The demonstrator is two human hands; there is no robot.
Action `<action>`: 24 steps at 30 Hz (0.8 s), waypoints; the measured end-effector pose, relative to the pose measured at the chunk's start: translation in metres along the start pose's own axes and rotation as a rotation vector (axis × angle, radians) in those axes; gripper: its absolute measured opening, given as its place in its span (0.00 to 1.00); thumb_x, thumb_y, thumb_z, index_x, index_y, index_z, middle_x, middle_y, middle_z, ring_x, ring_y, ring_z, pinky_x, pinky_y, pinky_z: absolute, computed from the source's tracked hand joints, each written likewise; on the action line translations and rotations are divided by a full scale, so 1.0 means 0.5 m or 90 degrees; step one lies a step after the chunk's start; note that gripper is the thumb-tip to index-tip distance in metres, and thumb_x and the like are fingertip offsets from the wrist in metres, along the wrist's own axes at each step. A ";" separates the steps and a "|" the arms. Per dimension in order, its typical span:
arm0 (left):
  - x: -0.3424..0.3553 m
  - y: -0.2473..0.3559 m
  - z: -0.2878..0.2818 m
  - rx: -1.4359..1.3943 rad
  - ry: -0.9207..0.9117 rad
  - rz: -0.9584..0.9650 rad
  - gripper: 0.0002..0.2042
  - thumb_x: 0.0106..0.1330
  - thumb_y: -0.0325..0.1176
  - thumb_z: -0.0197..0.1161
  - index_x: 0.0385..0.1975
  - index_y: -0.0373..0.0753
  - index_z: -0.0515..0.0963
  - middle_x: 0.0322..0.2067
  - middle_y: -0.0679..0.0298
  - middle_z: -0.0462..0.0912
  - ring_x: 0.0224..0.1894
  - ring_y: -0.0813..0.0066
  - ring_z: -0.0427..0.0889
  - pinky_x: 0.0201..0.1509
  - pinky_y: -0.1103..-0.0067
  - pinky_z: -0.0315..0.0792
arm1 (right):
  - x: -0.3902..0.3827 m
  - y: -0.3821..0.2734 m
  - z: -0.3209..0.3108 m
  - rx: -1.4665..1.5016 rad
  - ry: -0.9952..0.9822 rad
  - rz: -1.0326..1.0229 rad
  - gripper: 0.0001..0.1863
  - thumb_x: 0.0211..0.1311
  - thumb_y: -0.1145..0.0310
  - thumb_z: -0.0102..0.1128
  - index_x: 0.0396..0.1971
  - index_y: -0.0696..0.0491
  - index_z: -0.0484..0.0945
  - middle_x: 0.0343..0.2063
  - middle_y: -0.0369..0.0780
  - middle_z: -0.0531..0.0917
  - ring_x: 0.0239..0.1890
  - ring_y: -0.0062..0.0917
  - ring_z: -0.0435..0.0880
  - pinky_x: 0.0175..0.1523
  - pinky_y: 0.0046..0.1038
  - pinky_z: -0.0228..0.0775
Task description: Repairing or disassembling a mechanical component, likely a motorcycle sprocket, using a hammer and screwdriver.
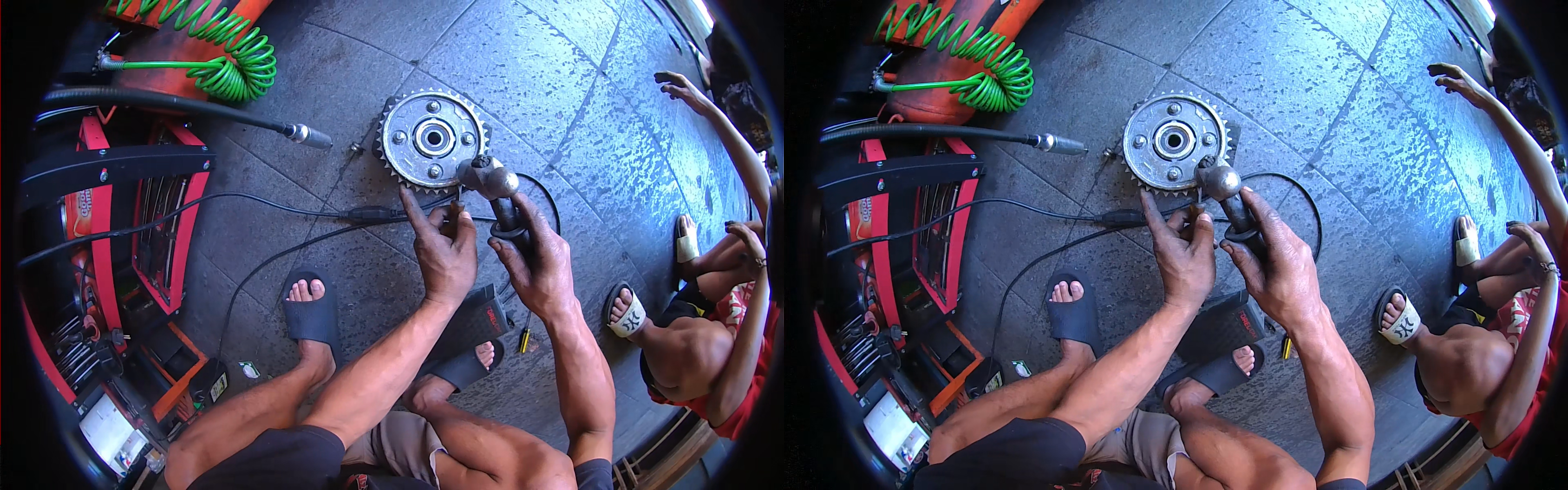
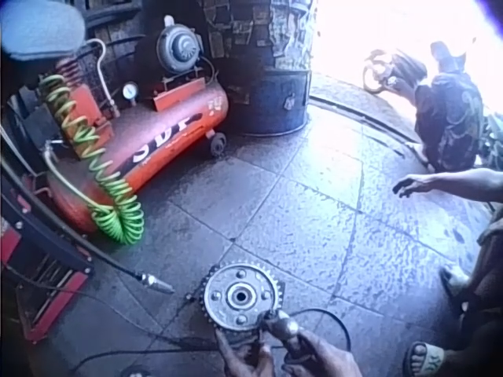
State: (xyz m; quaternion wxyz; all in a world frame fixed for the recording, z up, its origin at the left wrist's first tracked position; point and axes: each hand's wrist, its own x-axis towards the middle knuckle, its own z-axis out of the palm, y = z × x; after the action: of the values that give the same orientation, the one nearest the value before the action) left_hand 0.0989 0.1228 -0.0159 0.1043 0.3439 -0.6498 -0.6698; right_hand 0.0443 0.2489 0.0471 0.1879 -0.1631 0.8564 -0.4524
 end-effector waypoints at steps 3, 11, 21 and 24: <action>0.002 0.002 -0.003 0.016 -0.016 0.005 0.45 0.71 0.25 0.57 0.75 0.31 0.27 0.40 0.54 0.82 0.38 0.70 0.84 0.45 0.76 0.76 | -0.007 0.013 0.003 0.024 0.029 -0.040 0.38 0.56 0.76 0.74 0.68 0.55 0.68 0.53 0.55 0.82 0.55 0.48 0.84 0.56 0.39 0.79; 0.008 -0.021 -0.011 0.030 0.001 0.014 0.44 0.71 0.22 0.58 0.76 0.33 0.31 0.40 0.57 0.81 0.37 0.78 0.80 0.40 0.83 0.75 | 0.010 0.036 0.034 -0.032 0.080 -0.104 0.37 0.57 0.76 0.73 0.67 0.58 0.69 0.49 0.55 0.84 0.52 0.44 0.87 0.54 0.37 0.80; 0.017 -0.018 -0.016 -0.038 -0.009 -0.003 0.43 0.69 0.22 0.59 0.76 0.35 0.34 0.40 0.56 0.82 0.34 0.80 0.79 0.36 0.84 0.74 | -0.007 0.046 0.036 0.002 0.055 -0.047 0.37 0.57 0.74 0.74 0.66 0.59 0.68 0.51 0.55 0.83 0.53 0.44 0.86 0.55 0.37 0.78; 0.017 -0.023 -0.015 -0.031 0.001 0.007 0.43 0.69 0.22 0.59 0.76 0.34 0.34 0.40 0.56 0.82 0.35 0.80 0.80 0.37 0.84 0.74 | -0.009 0.033 0.035 0.022 0.057 -0.017 0.36 0.58 0.73 0.74 0.66 0.59 0.68 0.50 0.55 0.84 0.52 0.43 0.87 0.54 0.38 0.79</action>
State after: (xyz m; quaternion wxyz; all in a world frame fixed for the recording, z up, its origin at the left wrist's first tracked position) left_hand 0.1007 0.1133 -0.0290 0.1165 0.3385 -0.6352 -0.6844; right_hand 0.0545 0.2474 0.0248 0.1463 -0.1510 0.8536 -0.4766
